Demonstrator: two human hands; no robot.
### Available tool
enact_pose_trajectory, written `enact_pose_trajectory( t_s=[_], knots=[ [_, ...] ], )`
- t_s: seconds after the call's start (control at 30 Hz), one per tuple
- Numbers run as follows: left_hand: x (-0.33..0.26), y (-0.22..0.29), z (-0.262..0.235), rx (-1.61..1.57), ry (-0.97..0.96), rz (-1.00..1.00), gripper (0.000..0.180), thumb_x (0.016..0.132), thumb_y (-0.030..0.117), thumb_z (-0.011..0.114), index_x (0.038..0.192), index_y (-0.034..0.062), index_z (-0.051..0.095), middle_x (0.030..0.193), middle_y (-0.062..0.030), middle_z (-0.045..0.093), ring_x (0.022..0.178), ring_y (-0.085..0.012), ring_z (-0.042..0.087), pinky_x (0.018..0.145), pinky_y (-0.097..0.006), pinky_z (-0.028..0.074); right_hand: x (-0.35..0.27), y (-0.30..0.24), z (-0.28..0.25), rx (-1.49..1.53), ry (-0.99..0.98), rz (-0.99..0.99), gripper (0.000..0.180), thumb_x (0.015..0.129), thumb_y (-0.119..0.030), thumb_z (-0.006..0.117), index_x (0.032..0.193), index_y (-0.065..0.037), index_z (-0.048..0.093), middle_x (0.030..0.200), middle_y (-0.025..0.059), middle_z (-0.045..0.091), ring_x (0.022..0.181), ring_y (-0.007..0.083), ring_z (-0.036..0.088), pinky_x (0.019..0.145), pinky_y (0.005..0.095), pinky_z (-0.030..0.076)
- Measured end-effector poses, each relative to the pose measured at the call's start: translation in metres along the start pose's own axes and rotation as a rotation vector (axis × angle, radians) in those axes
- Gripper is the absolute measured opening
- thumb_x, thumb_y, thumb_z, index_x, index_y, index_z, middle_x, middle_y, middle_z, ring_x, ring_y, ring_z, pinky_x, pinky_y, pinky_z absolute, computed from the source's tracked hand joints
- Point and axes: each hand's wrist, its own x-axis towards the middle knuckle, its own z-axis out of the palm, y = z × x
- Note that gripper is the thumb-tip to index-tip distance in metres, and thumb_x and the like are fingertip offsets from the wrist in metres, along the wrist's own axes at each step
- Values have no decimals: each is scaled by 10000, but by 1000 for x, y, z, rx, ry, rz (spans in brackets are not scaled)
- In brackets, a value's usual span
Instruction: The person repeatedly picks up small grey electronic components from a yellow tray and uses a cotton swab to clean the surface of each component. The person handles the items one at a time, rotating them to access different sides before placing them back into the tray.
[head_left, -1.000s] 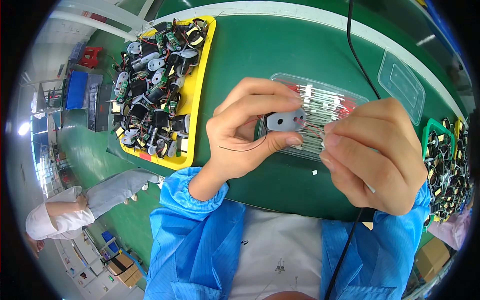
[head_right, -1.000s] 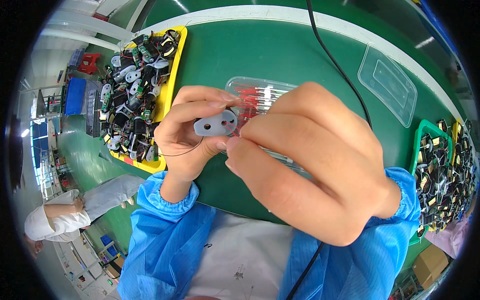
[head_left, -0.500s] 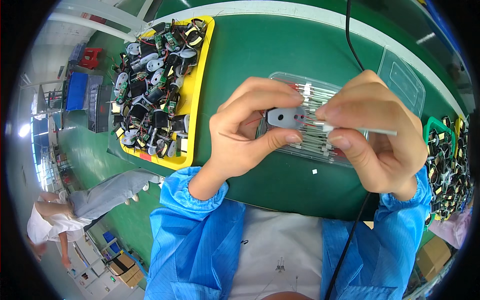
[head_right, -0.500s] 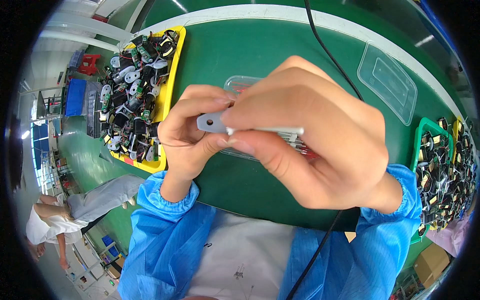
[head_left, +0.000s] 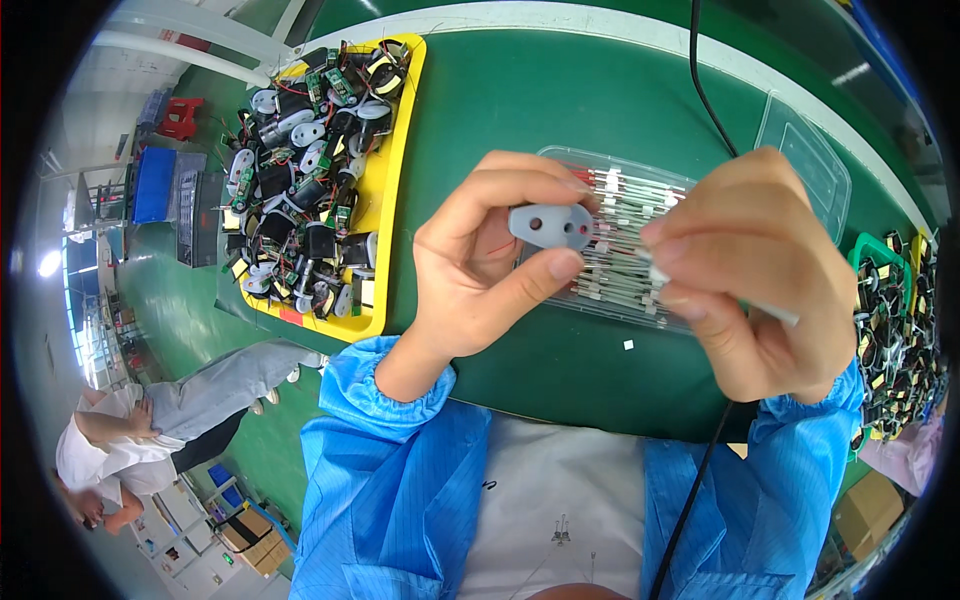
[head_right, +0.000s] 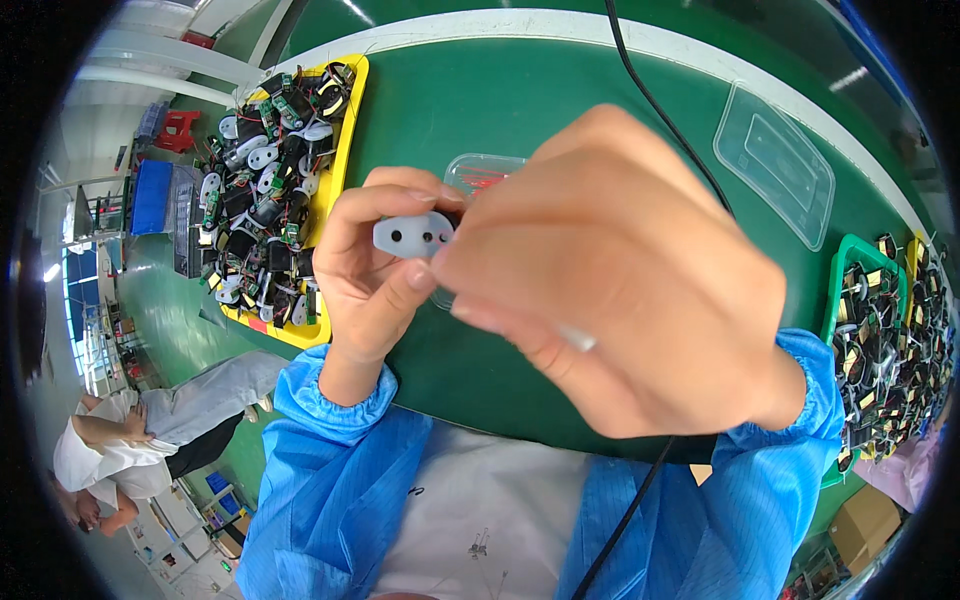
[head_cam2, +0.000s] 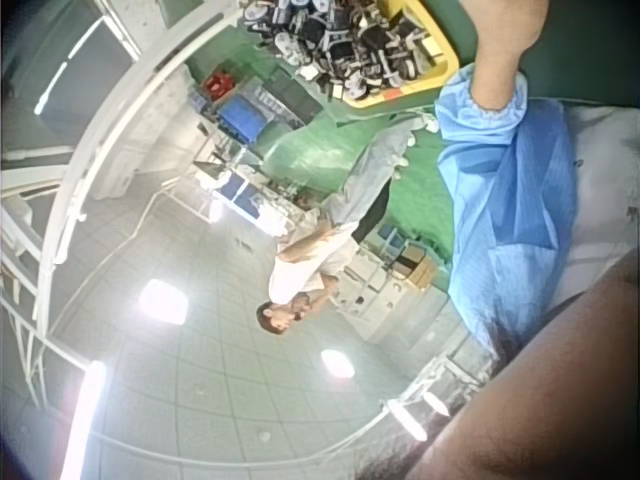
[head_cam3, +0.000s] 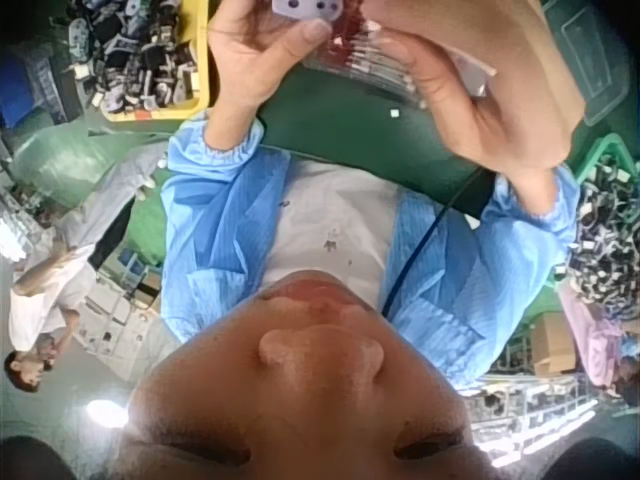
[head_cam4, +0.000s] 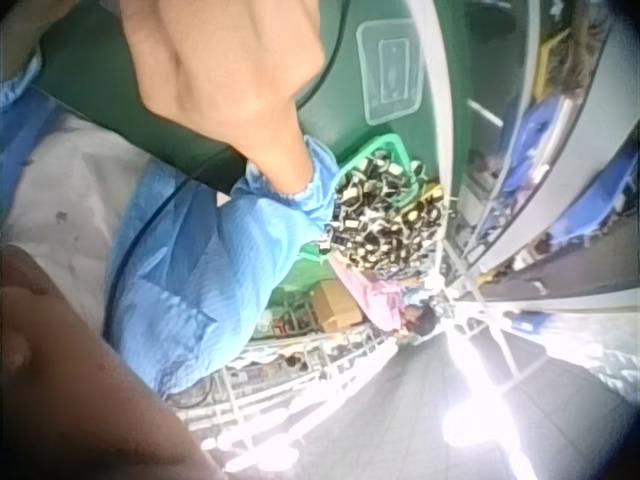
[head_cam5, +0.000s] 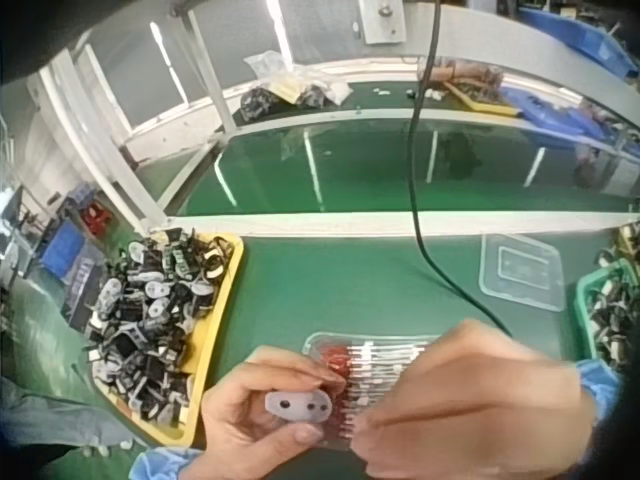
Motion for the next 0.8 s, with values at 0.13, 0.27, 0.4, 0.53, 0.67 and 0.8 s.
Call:
enact_pose_trajectory(
  t_s=[0.13,0.27,0.4,0.53,0.67,0.8],
  knots=[
    [1,9,-7,-66,9,-173,238,820,73,635,1025,-48,612,1072,-157,554,1010,-215,549,879,-326,430,0,7,-5,183,-2,136,153,861,-139,616,912,-4,569,845,152,604,728,226,547,642,333,417],
    [5,17,-6,37,-138,-189,131,810,81,651,886,-24,669,931,-122,611,897,-189,573,778,-298,437,-2,7,5,475,33,344,169,877,-176,600,895,-11,565,824,139,597,735,189,520,665,312,401],
    [3,15,-1,142,-196,-91,105,792,86,644,803,-16,667,834,-130,630,734,-207,560,705,-346,428,-4,4,12,645,44,448,175,890,-197,593,878,-26,558,818,135,596,740,166,503,654,296,394],
    [1,19,0,59,-181,-73,130,817,113,640,756,-1,638,796,-111,613,712,-208,548,678,-331,429,-7,7,12,777,69,509,182,914,-218,571,909,-41,531,842,121,570,711,138,467,614,229,380],
    [0,16,0,11,-127,-22,187,856,157,618,752,1,606,781,-101,594,689,-201,528,662,-312,426,-8,13,10,930,263,564,183,935,-220,543,949,-46,490,866,95,518,687,115,427,575,180,364],
    [-1,12,-8,3,-15,-156,241,888,222,598,939,-12,579,883,-126,589,775,-199,547,696,-314,442,-4,14,1,774,270,538,182,942,-206,523,993,-33,495,859,99,501,715,120,436,574,195,375]
  ],
)
